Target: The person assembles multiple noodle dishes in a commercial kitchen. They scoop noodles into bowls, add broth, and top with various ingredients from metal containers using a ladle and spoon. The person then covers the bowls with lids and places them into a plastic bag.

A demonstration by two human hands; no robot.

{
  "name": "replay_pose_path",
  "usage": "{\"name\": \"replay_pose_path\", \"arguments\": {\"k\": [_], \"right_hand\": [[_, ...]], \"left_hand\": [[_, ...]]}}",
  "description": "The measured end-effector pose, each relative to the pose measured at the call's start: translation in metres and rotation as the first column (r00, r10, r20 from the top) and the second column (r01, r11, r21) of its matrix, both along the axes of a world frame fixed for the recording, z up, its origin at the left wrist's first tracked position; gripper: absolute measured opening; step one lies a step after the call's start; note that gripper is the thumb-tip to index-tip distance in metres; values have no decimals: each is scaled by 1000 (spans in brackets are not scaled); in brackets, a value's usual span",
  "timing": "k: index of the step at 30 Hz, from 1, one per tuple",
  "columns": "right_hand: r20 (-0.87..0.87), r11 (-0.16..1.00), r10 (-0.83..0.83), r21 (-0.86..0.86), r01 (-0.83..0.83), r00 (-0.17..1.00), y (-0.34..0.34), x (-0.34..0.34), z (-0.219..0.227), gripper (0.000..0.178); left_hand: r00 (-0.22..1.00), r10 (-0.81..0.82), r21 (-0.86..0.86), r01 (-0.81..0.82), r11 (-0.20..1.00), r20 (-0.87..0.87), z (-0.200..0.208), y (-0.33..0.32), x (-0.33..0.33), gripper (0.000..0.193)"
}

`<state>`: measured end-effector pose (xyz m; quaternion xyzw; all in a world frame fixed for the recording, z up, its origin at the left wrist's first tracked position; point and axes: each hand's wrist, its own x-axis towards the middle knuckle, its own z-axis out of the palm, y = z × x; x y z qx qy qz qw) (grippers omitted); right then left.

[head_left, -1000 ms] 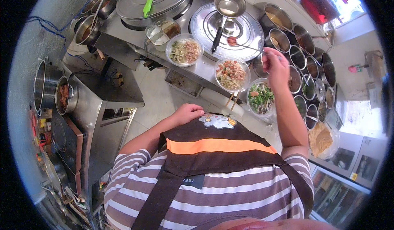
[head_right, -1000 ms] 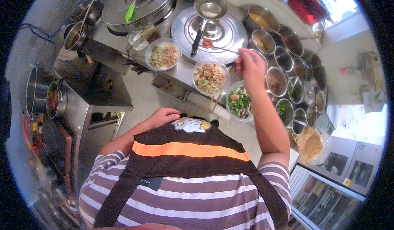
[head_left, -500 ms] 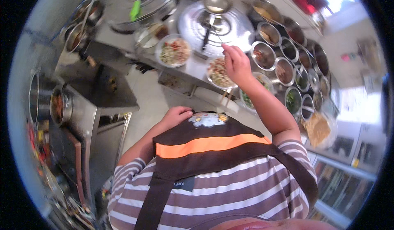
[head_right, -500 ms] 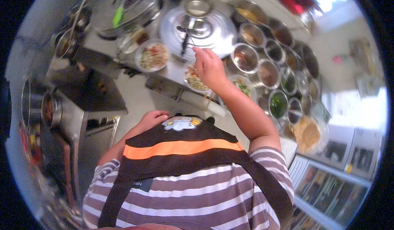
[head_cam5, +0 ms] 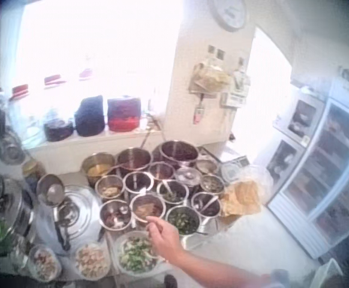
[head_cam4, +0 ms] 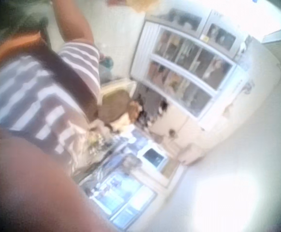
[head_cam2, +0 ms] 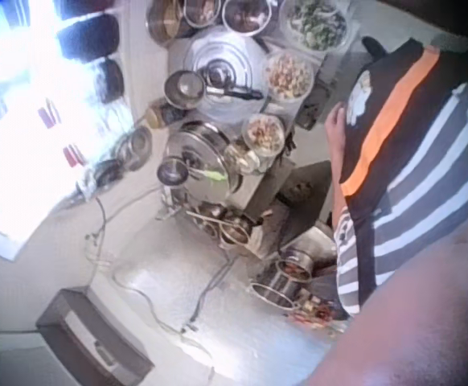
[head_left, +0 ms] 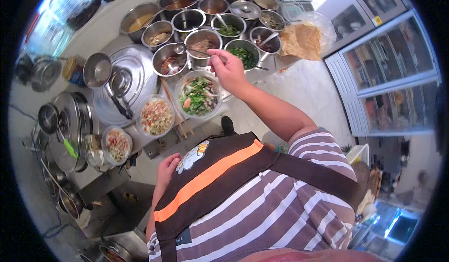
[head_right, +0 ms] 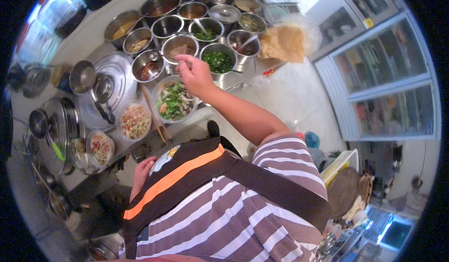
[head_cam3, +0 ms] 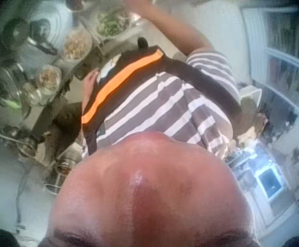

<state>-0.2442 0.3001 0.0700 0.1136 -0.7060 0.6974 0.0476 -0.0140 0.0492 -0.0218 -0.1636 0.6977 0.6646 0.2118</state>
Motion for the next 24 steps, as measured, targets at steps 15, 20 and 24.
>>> {"name": "replay_pose_path", "arguments": {"k": [15, 20, 24], "right_hand": [[262, 995, -31, -87, 56, 965, 110, -32, 20, 19], [121, 937, 282, 179, -300, 952, 32, -68, -11, 30], [44, 814, 312, 503, -290, 949, 81, -93, 6, 39]], "left_hand": [[981, -182, -21, 183, 983, 64, 15, 73, -78, 36], [980, -180, -56, 185, 981, 83, 15, 94, -94, 36], [991, -94, -41, 99, 994, 100, 7, 102, -94, 36]]}}
